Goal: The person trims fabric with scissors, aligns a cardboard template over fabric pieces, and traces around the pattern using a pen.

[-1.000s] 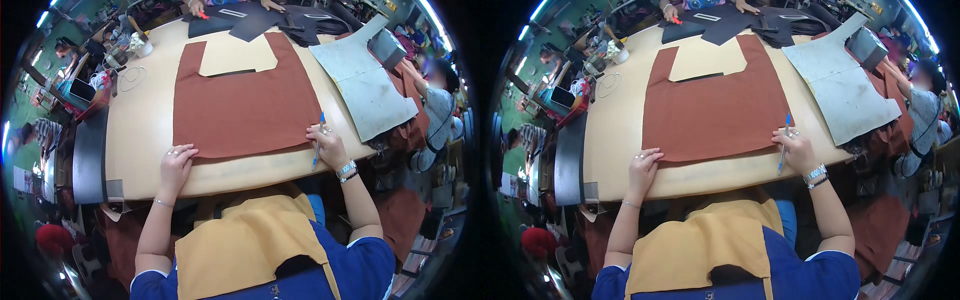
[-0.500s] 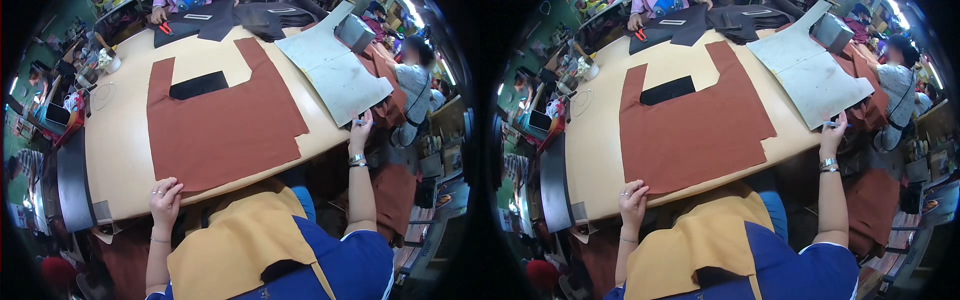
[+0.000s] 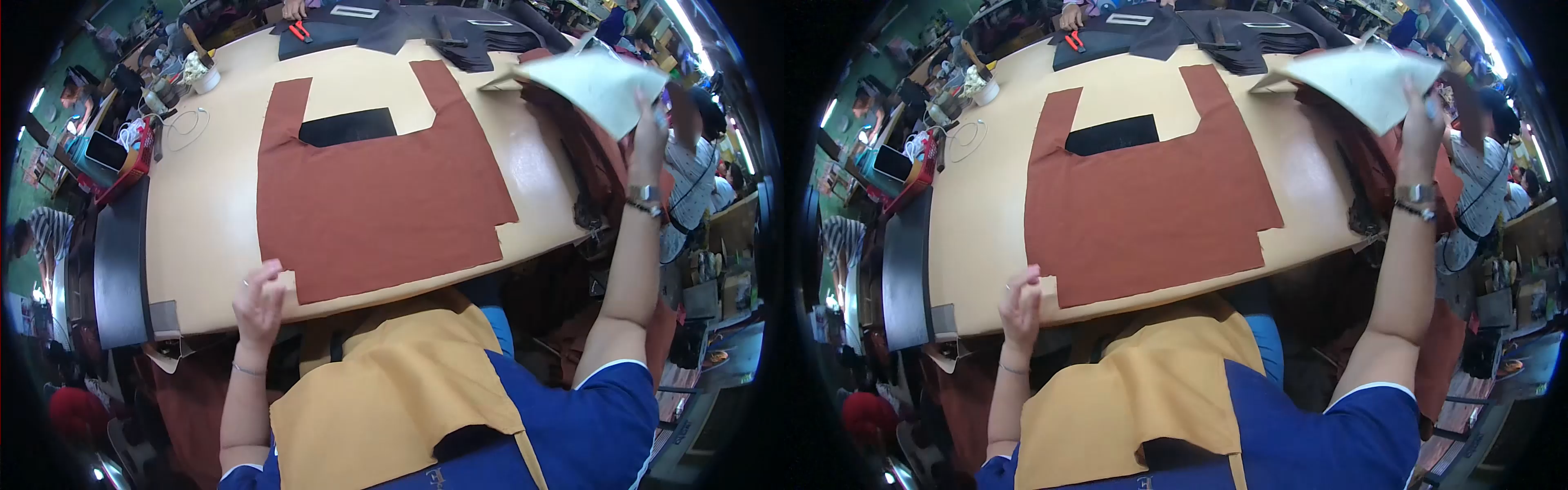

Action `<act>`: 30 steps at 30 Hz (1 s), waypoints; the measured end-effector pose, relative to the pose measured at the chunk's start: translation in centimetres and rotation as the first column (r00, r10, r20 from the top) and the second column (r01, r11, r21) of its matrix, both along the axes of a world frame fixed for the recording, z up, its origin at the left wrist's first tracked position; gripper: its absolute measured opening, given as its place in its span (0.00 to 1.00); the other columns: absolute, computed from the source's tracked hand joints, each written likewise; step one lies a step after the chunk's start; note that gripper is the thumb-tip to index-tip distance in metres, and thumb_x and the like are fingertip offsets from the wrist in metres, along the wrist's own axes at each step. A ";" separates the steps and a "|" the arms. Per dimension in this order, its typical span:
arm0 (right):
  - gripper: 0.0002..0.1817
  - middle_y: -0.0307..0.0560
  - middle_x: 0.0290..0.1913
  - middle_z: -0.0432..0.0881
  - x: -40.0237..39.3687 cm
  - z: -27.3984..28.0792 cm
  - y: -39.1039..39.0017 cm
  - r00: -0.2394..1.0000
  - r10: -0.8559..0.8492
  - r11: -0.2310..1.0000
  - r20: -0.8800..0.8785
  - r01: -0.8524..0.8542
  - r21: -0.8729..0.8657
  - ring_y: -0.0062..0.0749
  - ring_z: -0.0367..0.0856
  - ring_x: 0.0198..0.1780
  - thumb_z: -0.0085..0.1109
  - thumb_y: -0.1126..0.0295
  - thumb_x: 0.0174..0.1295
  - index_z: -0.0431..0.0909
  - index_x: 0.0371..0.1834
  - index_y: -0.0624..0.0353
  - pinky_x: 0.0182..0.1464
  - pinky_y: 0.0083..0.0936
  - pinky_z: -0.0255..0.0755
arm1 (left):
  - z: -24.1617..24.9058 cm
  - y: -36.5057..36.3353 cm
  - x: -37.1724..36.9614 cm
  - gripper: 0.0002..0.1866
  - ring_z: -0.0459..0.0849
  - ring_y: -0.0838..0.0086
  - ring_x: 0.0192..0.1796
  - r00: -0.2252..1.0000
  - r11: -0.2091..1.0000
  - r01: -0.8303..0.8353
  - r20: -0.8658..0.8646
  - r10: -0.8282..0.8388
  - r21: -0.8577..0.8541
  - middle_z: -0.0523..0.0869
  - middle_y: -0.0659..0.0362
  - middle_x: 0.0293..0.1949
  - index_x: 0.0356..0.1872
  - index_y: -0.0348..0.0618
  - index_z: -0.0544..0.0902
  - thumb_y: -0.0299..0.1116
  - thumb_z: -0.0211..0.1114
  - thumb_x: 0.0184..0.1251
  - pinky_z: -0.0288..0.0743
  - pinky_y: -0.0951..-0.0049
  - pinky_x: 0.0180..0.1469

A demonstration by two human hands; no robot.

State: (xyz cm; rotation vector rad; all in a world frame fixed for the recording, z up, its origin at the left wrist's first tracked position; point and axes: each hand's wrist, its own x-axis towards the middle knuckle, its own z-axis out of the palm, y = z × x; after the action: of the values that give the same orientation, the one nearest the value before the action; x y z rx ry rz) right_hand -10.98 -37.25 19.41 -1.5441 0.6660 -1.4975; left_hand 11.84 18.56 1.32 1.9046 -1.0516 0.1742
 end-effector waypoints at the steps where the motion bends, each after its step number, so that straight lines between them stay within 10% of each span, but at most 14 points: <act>1: 0.21 0.41 0.50 0.83 1.1 2.6 0.6 0.993 -0.062 0.977 -0.101 0.040 -0.207 0.24 0.82 0.47 0.65 0.64 0.63 0.77 0.55 0.65 0.49 0.21 0.76 | 0.5 -0.6 0.7 0.12 0.84 0.66 0.44 0.998 0.999 0.006 -0.067 -0.010 -0.048 0.85 0.52 0.46 0.50 0.39 0.82 0.35 0.59 0.72 0.77 0.69 0.49; 6: 0.18 0.42 0.46 0.82 8.4 9.9 9.9 0.892 0.419 0.900 0.170 -0.432 0.049 0.24 0.81 0.42 0.62 0.65 0.64 0.77 0.55 0.62 0.46 0.21 0.75 | 3.5 -6.0 3.7 0.16 0.81 0.73 0.51 0.834 0.951 -0.019 -0.530 -0.155 -0.308 0.83 0.56 0.54 0.54 0.40 0.80 0.38 0.51 0.78 0.73 0.73 0.54; 10: 0.19 0.43 0.36 0.83 12.0 12.2 18.7 0.764 0.586 0.762 0.271 -0.633 0.138 0.25 0.81 0.29 0.60 0.65 0.64 0.76 0.54 0.63 0.33 0.23 0.76 | 4.1 -12.8 5.3 0.30 0.74 0.68 0.64 0.394 0.903 -0.085 -0.847 -0.358 -0.421 0.73 0.54 0.65 0.66 0.43 0.69 0.55 0.53 0.74 0.72 0.63 0.59; 14: 0.24 0.42 0.34 0.84 12.9 9.5 17.3 0.558 0.807 0.561 0.193 -0.827 0.044 0.23 0.83 0.31 0.65 0.59 0.60 0.76 0.54 0.64 0.38 0.25 0.79 | 2.6 -16.6 5.9 0.32 0.76 0.66 0.63 -0.018 0.721 0.021 -0.721 -0.692 -0.693 0.77 0.53 0.61 0.67 0.43 0.68 0.56 0.55 0.72 0.75 0.61 0.58; 20: 0.19 0.39 0.47 0.83 8.0 0.5 10.3 0.709 0.704 0.689 0.037 -0.695 0.205 0.22 0.82 0.45 0.62 0.61 0.65 0.77 0.56 0.59 0.47 0.21 0.77 | 1.1 -11.4 9.1 0.30 0.76 0.63 0.62 0.151 0.865 -0.174 -0.881 -0.449 -0.471 0.77 0.50 0.59 0.67 0.37 0.64 0.44 0.61 0.71 0.74 0.63 0.62; 21: 0.21 0.37 0.47 0.81 6.7 -1.5 10.1 0.702 0.708 0.698 -0.073 -0.682 0.218 0.20 0.79 0.47 0.63 0.61 0.65 0.76 0.57 0.60 0.50 0.20 0.74 | 0.8 -9.9 9.5 0.32 0.72 0.63 0.66 0.359 0.875 -0.190 -0.861 -0.360 -0.445 0.73 0.47 0.63 0.67 0.36 0.61 0.41 0.62 0.70 0.70 0.60 0.65; 23: 0.23 0.35 0.44 0.80 4.5 -6.0 9.3 0.706 0.602 0.791 -0.374 -0.592 0.156 0.18 0.78 0.43 0.67 0.64 0.62 0.75 0.58 0.60 0.46 0.19 0.75 | 1.2 -7.6 9.0 0.33 0.80 0.67 0.57 0.510 0.923 -0.265 -0.853 -0.112 -0.279 0.79 0.48 0.56 0.67 0.34 0.61 0.32 0.66 0.66 0.77 0.66 0.57; 30: 0.23 0.29 0.28 0.74 0.2 -19.2 10.7 0.604 0.535 0.845 -0.591 -0.370 0.387 0.11 0.70 0.28 0.72 0.71 0.57 0.77 0.55 0.64 0.30 0.12 0.65 | -1.1 -4.3 8.8 0.31 0.82 0.78 0.35 0.714 0.990 -0.103 -0.685 0.144 0.100 0.84 0.59 0.35 0.65 0.31 0.70 0.27 0.71 0.61 0.78 0.79 0.37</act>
State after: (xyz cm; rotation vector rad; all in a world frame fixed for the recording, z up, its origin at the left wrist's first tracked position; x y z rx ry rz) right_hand -10.74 -26.55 0.22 -1.8998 0.7336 -0.4039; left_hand 20.63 14.31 0.19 1.8478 -0.4104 -0.4799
